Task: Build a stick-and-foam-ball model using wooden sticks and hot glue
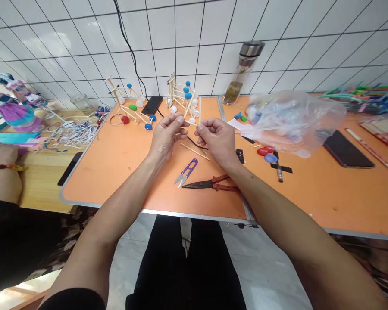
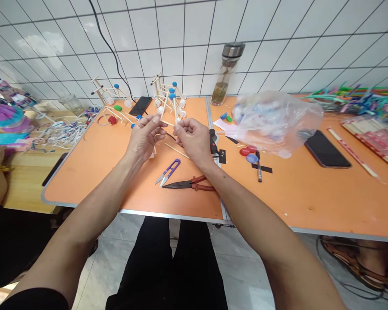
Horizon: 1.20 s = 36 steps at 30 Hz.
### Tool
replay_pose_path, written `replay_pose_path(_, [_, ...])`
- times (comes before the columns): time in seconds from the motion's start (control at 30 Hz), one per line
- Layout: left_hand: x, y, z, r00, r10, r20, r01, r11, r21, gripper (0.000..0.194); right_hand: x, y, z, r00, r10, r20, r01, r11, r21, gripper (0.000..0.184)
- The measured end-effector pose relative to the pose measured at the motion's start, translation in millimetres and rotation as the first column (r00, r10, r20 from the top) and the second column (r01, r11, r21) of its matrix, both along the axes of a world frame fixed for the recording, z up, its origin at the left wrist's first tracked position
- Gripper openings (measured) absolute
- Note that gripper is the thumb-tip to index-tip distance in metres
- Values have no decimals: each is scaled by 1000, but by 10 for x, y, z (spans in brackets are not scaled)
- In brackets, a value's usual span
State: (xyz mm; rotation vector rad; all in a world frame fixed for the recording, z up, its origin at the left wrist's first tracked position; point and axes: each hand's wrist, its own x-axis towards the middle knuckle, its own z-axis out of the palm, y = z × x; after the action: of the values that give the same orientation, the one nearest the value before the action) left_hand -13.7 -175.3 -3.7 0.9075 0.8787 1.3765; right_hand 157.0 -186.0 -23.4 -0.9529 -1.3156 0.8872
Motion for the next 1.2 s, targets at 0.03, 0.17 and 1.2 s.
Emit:
replay_pose_path(0.03, [-11,9,6,1000,9,-3,-9,1000,-15,33,2,6,-2,1000,2,-1,-2,1000,-5,39])
replay_pose_path(0.17, [-48,43,14,1000,26,-5,-26,998,-54,37,7,32,-24,999,28,-16,-29,999,-22,38])
replay_pose_path(1.2, [-117,94,-9,981,-8,-194,8,1000,3,51,95,71,-89,992,119,-36,-121,990,-78,50])
